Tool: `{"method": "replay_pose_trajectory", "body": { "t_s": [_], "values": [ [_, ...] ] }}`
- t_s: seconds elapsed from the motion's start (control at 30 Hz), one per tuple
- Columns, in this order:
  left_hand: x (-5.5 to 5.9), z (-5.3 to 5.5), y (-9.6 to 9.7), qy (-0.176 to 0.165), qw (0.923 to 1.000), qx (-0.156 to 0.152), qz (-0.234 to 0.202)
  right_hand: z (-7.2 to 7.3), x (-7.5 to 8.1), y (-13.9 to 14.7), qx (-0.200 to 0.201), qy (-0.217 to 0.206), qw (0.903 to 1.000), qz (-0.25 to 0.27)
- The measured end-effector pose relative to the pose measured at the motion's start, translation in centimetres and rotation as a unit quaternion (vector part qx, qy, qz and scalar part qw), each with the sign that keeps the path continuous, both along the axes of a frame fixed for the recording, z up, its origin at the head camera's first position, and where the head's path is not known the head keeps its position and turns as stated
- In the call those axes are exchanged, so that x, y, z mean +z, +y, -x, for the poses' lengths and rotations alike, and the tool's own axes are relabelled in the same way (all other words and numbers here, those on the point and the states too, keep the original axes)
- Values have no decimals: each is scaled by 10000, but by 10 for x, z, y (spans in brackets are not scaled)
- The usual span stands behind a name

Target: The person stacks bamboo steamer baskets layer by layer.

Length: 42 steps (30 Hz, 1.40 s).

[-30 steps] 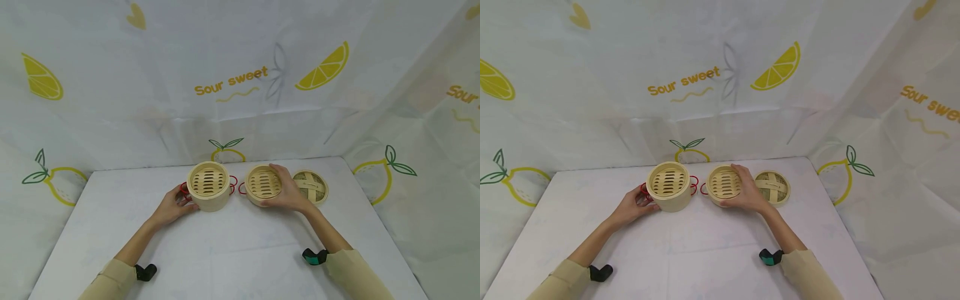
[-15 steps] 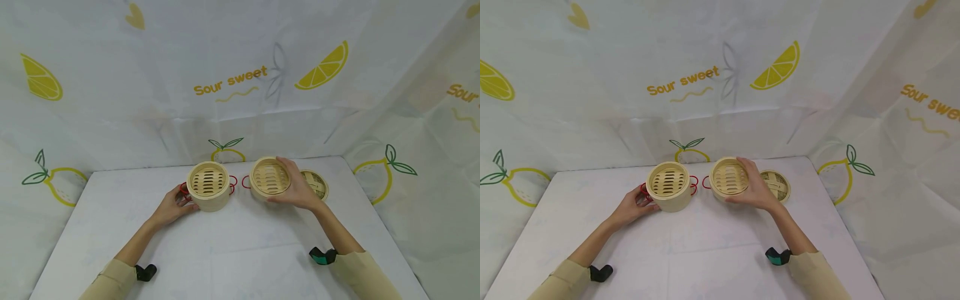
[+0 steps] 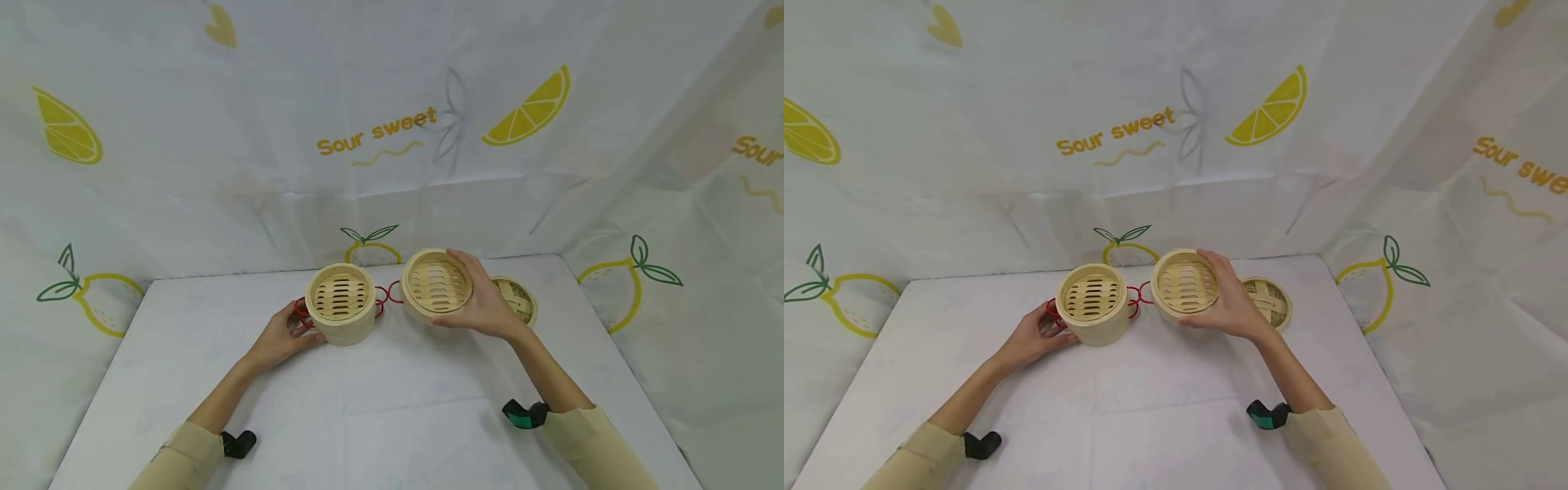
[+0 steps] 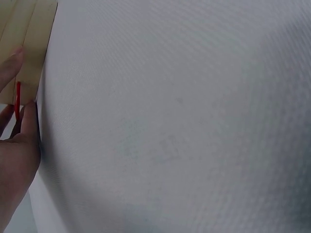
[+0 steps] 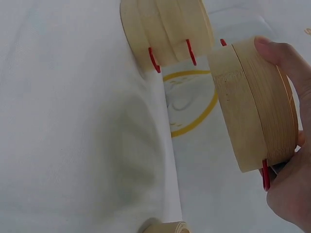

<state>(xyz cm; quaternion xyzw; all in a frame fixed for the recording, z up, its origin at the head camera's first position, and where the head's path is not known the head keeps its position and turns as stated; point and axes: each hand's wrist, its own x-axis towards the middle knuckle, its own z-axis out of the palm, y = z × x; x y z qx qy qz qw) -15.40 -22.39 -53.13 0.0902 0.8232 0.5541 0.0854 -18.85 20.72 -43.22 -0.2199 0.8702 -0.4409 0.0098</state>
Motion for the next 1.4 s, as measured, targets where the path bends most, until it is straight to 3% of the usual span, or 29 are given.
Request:
{"method": "replay_pose_trajectory", "body": {
  "t_s": [0.6,0.83,1.4],
  "values": [
    [-1,0,-1,26,9999,55,89,2,14,-17,-26,-190,9995,266],
    [0,0,0,32,9999,32,112,3,13,-26,-79,-100,9992,368],
    [1,-1,1,21,9998,86,191,1,8,-52,216,-30,9962,846]
  ]
}}
